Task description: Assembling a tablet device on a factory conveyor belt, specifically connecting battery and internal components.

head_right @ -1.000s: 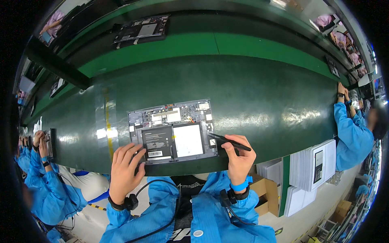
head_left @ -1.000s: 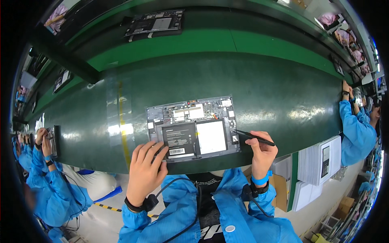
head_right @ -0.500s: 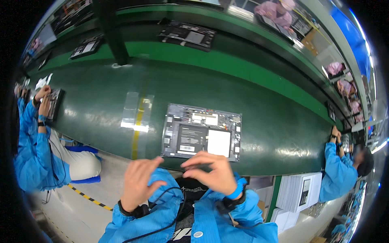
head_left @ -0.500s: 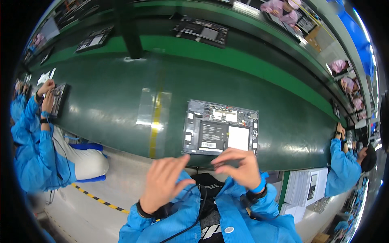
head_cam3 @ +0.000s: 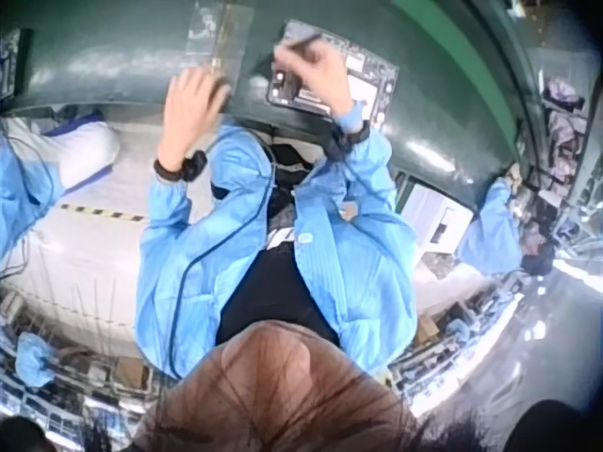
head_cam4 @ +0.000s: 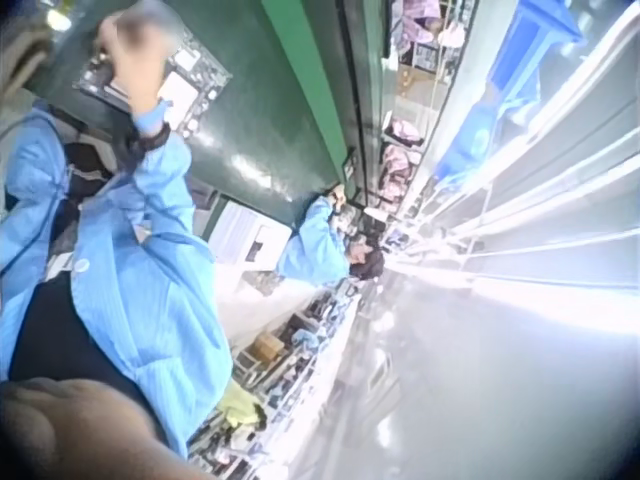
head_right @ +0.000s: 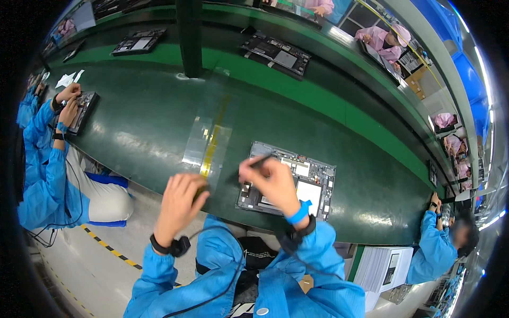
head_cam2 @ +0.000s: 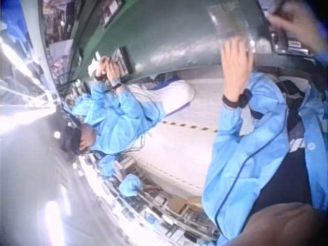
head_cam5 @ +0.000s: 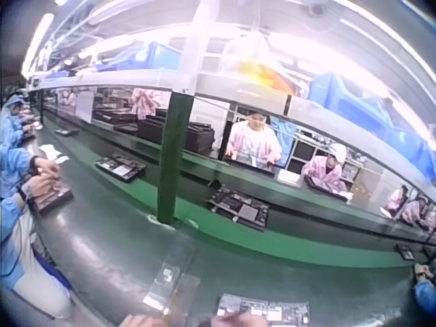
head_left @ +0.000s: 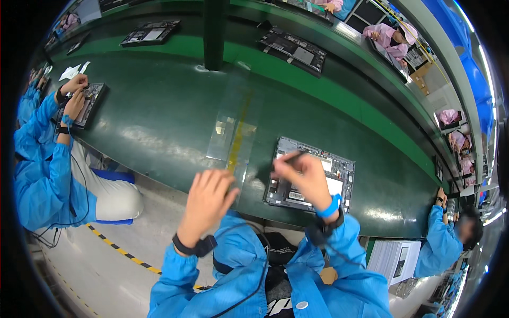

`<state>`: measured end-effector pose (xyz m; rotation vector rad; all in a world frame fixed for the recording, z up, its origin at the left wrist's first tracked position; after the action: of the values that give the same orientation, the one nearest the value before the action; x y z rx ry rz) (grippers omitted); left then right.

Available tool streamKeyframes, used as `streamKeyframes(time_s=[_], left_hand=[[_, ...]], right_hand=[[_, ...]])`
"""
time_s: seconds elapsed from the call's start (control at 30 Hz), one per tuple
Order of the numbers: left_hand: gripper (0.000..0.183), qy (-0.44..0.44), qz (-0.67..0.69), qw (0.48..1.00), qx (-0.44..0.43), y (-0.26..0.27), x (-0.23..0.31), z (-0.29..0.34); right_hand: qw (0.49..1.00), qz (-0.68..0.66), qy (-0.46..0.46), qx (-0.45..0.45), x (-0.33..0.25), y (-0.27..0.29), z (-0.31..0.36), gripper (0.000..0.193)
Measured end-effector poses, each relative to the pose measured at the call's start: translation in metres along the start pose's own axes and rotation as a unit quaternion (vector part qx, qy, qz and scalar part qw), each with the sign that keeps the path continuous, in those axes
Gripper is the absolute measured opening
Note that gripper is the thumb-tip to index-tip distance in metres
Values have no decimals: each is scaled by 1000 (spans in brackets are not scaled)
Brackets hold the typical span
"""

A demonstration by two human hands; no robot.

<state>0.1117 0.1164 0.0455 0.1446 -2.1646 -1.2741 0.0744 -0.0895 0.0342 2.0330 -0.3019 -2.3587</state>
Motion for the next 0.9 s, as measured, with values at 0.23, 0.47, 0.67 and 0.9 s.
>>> streamKeyframes(time_s=[0.23,0.47,0.67,0.9], left_hand=[[66,-47,-40,996,-62,-25,-48,-65],[78,-28,-49,993,-99,-36,-53,-66],[78,-31,-55,992,-105,-38,-54,-70],[78,-26,-49,993,-106,-36,-55,-70]], right_hand=[[996,11,81,25,31,13,-114,24],[994,43,89,45,26,4,-110,23],[994,51,96,23,29,5,-113,22],[995,46,92,20,29,3,-116,21]])
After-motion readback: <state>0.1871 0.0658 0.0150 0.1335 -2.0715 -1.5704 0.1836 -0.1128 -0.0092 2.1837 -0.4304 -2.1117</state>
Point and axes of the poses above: each hand's wrist, its own z-axis away from the middle knuckle, its own y-axis out of the back of the hand, x = y × z, the point moved 10 cm from there along -z, towards the middle knuckle, and after that the axes turned 7 degrees about -x, right-handed, at the moved point
